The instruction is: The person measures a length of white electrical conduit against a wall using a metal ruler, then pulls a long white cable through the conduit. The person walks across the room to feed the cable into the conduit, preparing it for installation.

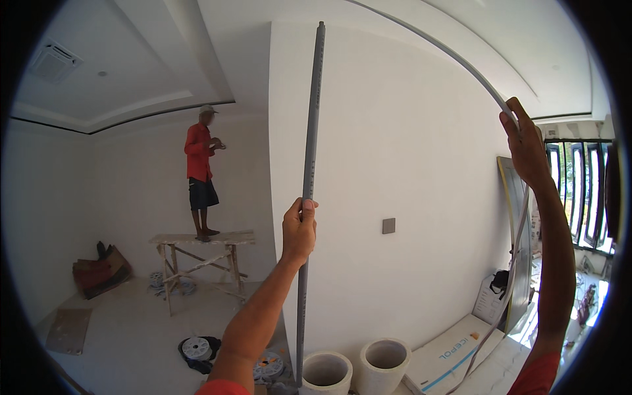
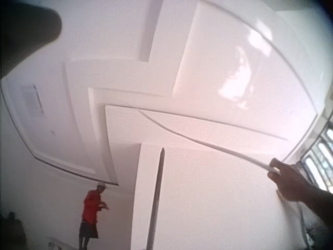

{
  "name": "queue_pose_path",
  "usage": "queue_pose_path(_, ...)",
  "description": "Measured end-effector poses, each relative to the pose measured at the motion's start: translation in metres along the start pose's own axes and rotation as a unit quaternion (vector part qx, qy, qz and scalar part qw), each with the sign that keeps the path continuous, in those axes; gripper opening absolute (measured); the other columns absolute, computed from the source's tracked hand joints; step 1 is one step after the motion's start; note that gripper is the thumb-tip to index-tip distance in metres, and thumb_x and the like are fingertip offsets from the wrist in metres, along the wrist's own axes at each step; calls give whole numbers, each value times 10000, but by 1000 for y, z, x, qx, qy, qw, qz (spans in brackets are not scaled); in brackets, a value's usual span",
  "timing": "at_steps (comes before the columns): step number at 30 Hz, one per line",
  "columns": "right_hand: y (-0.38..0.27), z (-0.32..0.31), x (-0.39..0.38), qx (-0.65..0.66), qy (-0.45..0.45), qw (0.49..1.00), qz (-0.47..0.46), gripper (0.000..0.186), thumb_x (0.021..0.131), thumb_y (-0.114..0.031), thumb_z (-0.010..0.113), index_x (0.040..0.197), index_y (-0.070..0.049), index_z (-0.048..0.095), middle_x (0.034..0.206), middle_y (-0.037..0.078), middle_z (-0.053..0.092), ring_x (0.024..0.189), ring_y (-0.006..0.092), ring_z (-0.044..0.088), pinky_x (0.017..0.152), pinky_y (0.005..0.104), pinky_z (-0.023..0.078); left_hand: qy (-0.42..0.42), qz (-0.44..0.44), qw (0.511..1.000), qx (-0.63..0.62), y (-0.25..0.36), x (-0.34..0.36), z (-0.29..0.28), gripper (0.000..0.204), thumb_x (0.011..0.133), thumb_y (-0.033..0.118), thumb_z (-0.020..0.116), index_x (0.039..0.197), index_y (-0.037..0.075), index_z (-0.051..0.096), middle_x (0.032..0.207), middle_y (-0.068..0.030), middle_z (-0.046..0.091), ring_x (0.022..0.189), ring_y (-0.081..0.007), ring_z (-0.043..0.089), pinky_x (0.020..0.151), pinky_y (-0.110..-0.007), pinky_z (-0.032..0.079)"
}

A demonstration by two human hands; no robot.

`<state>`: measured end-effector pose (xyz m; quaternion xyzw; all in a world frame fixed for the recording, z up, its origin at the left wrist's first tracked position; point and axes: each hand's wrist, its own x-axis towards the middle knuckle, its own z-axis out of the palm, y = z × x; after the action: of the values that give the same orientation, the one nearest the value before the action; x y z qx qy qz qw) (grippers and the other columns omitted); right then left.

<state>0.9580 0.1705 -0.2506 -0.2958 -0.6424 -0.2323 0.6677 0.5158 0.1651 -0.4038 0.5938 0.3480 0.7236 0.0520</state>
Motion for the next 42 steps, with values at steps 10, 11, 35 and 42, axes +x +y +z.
queue_pose_path(10, 33, -7, 26, -175, 7, 983, -48, 309, 1119, -319, 522, 1057, -16, 530, 734, 175, 552, 609, 308, 392, 647, 426, 409, -3, -1, 1000, -2, -6, 11, 4, 487, 1127, 484, 408, 1039, 38, 583, 507, 60, 359, 361, -39, 293, 332, -259, 257)
queue_pose_path(11, 33, -10, 27, -211, -10, 977, -35, 307, 1119, -315, 522, 1055, -15, 531, 736, 181, 557, 602, 322, 378, 648, 428, 409, -4, -1, 1000, -4, -8, 11, 3, 475, 1135, 455, 403, 1050, 26, 588, 522, 49, 385, 354, -42, 314, 319, -255, 272)
queue_pose_path(35, 0, -7, 23, -19, -7, 997, -79, 198, 1056, -184, 599, 1034, 1, 663, 697, 127, 534, 660, 229, 539, 674, 386, 456, 8, -8, 1000, 7, -3, -13, -4, 471, 1133, 462, 408, 1032, 37, 588, 492, 64, 356, 350, -39, 287, 327, -259, 252)
queue_pose_path(42, -27, -5, 13, -98, -53, 974, -198, 203, 989, -198, 705, 990, 5, 706, 742, 172, 621, 677, 291, 587, 673, 427, 455, 21, -2, 1000, 7, -3, -9, -10, 482, 1132, 478, 408, 1020, 46, 592, 492, 74, 339, 360, -31, 279, 334, -259, 247)
